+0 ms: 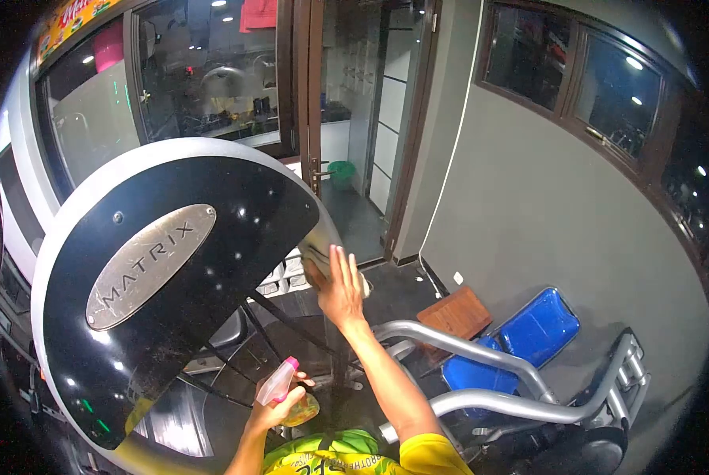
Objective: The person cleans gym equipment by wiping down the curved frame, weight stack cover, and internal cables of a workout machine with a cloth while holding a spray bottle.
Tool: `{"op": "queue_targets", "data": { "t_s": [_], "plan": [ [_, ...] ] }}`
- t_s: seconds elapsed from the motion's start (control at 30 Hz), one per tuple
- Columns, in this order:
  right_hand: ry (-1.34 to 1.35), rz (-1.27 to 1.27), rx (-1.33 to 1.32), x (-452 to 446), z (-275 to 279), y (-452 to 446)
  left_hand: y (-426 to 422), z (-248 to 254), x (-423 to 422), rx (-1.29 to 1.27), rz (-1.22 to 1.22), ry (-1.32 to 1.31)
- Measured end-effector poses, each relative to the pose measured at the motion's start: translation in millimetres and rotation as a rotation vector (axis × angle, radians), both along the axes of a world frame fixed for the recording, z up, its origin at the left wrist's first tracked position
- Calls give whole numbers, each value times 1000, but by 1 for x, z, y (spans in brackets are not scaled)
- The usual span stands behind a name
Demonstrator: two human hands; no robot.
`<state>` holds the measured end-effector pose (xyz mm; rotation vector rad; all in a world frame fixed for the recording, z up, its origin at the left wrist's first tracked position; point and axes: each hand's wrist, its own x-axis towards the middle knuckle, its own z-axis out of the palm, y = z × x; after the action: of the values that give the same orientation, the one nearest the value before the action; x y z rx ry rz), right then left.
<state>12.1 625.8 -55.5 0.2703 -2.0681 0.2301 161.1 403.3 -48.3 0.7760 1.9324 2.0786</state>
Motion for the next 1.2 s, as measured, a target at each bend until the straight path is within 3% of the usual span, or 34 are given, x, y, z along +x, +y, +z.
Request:
{"op": "queue_targets", "data": {
  "t_s": [0.07, 0.13, 0.23, 0.27, 0.4, 0.47, 0.53, 0.6, 0.67, 0.7, 0.93, 1.0, 1.03, 1.1, 1.13, 1.2],
  "plan": [
    [-62, -50, -138, 14, -14, 4, 1, -3, -1, 20, 23, 61],
    [-129, -77, -185, 29, -25, 2, 0, -6, 0, 51, 29, -53],
    [-170, -51, -583, 38, -52, 1, 3, -1, 1, 70, 25, -59],
    [-168, -53, -583, 36, -59, 5, 3, -1, 0, 70, 23, -58],
    [-1, -70, -748, 35, -26, 5, 3, -6, 2, 83, 22, -62],
    [50, 97, -652, 26, 8, 9, 2, -6, 3, 64, 31, -57],
    [207, 58, -362, 11, 41, 15, 3, -4, 4, 60, 25, -54],
    [284, 55, -351, -7, 60, 11, 4, -4, 3, 52, 17, -54],
    [219, 30, -410, -31, 42, 5, 4, -4, 5, 38, 6, -55],
    [181, 142, -545, -29, 37, -4, 5, -3, 5, 47, -2, -98],
    [111, 110, -228, 21, -26, 20, 9, -3, -4, 54, -24, -90],
    [-66, 103, 43, 46, -44, 37, 9, -5, -5, 77, -4, -68],
    [-69, 106, 43, 57, -58, 42, 7, -1, -4, 64, 12, -41],
    [-222, 162, -204, 67, -73, 52, 6, -1, -3, 78, 35, -34],
    [-223, 165, -201, 64, -76, 53, 6, -1, -3, 81, 39, -34],
    [-89, 138, -665, 59, -79, 50, 7, -2, -1, 83, 83, -19]
  ]
}}
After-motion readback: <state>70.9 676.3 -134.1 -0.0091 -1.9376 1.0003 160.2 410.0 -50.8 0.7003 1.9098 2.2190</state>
